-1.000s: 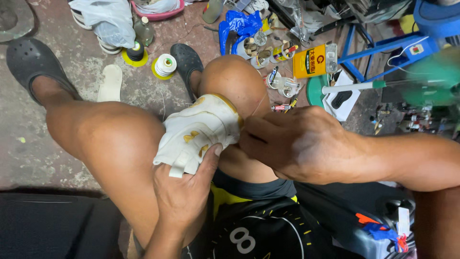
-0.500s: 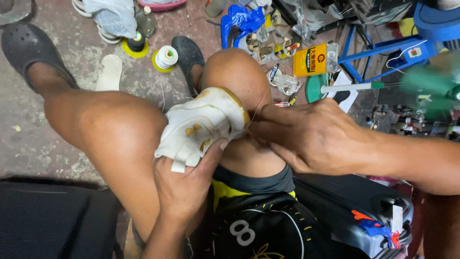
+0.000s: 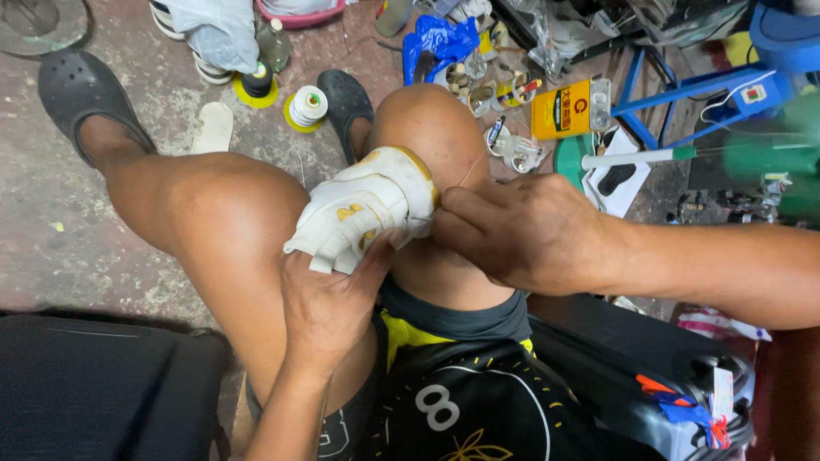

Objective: The person sits on the floor and sews a white and yellow sneaker using a needle and thread. They repeatedly insert the needle into the shoe's upper and pull the thread through to stitch the material.

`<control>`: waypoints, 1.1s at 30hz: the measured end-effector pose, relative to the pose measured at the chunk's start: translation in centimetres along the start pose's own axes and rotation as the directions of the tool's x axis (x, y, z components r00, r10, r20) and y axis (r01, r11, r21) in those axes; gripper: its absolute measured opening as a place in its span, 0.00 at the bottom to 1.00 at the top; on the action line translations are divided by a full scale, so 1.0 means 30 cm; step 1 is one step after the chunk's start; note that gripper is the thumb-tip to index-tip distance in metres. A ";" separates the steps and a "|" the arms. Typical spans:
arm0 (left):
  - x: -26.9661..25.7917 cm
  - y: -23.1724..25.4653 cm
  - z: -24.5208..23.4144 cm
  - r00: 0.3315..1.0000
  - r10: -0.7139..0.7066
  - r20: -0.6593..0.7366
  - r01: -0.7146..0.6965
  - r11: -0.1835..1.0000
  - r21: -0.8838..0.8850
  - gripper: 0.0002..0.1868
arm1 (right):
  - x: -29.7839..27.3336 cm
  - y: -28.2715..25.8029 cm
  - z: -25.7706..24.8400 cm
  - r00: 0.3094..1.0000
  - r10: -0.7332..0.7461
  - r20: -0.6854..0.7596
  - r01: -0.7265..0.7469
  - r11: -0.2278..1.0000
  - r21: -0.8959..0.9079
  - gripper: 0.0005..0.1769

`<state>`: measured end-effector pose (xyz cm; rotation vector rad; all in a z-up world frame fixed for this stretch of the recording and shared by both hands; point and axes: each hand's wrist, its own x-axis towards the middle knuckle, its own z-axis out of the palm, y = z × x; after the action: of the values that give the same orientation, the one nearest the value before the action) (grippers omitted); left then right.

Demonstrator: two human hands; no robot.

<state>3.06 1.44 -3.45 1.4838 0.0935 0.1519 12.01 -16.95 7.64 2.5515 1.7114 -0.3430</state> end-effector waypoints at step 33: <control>-0.346 0.119 -0.181 0.891 0.234 -0.389 0.021 0.834 0.551 0.03 | -0.144 0.092 0.057 0.941 0.295 -0.165 -0.257 0.942 0.215 0.13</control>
<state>-8.17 5.42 -0.67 2.0062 0.4550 0.6031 12.73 -22.21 6.64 3.0088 1.3983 -0.2587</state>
